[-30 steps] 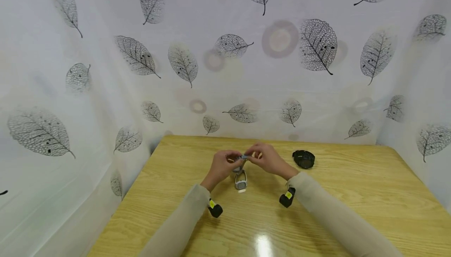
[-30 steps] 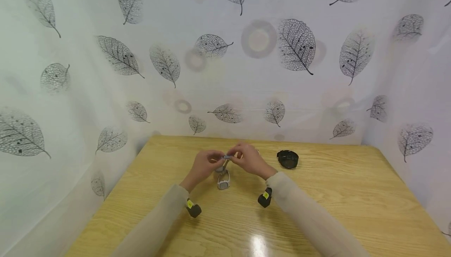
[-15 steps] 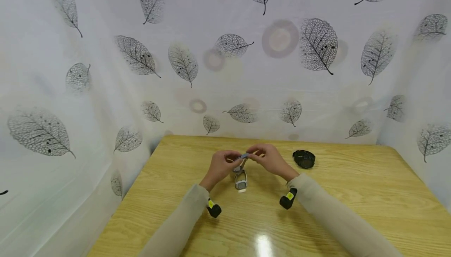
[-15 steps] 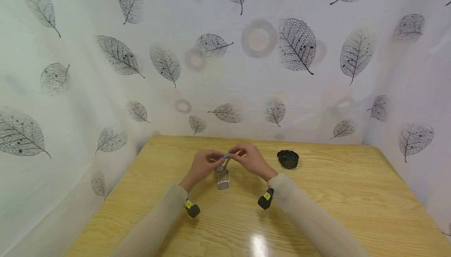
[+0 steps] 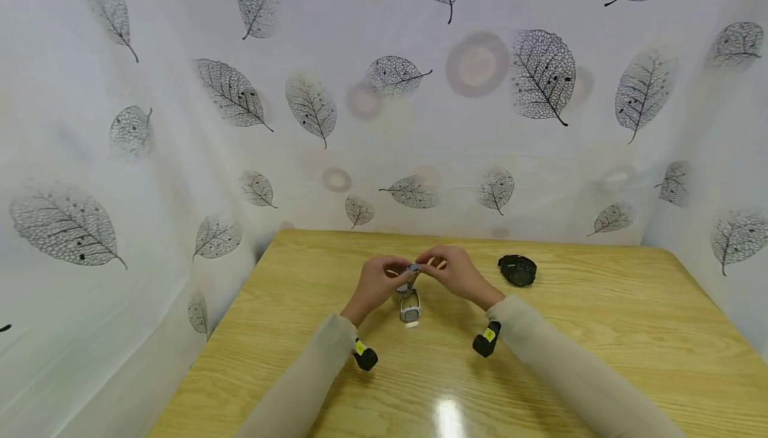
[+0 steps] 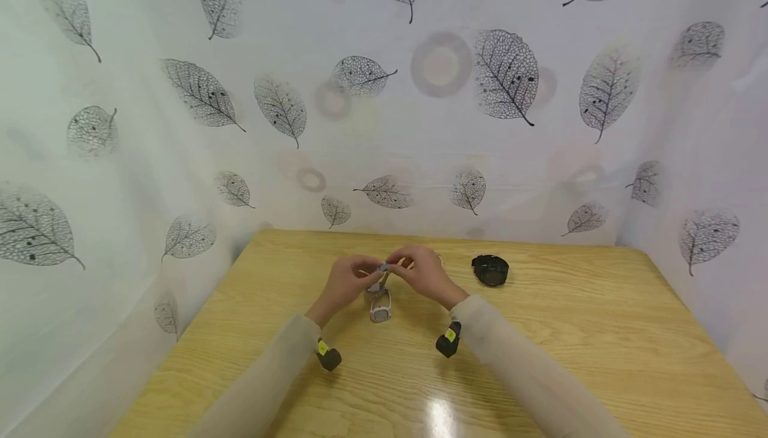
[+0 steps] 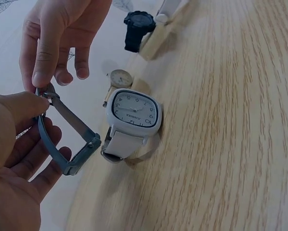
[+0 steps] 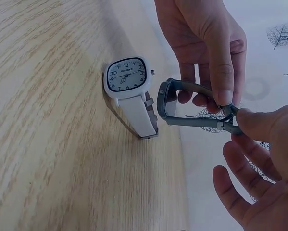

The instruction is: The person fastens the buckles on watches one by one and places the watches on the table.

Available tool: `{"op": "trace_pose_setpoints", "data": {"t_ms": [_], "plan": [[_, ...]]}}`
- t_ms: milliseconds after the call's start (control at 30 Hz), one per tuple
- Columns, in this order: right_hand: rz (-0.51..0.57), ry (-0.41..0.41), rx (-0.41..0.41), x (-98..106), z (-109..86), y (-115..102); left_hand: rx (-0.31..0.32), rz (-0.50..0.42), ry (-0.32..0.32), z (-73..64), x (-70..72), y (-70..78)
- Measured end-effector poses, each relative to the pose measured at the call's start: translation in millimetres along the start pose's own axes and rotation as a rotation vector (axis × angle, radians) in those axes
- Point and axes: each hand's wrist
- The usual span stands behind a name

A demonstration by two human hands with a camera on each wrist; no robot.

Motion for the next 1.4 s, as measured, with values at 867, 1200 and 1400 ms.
{"op": "trace_pose_setpoints", "data": {"t_ms": [867, 1200, 1400], "plan": [[-0.007, 0.046, 0.002, -8, -1.1, 1, 0.016, -0.049, -0.017, 1.3, 1.9, 2.7], [0.089, 0.115, -0.036, -9, -3.8, 3, 0.022, -0.064, -0.001, 1.8, 3.6, 2.0], [0.029, 0.122, 0.044, -8, -2.9, -1, 0.024, -0.069, -0.002, 1.4, 3.0, 1.8]]}}
Point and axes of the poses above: each hand's wrist, its own z-axis towards the middle knuckle, its own x-axis out of the back of the hand, y = z × x, and after that the axes turned 12 degrees about -y, right-handed
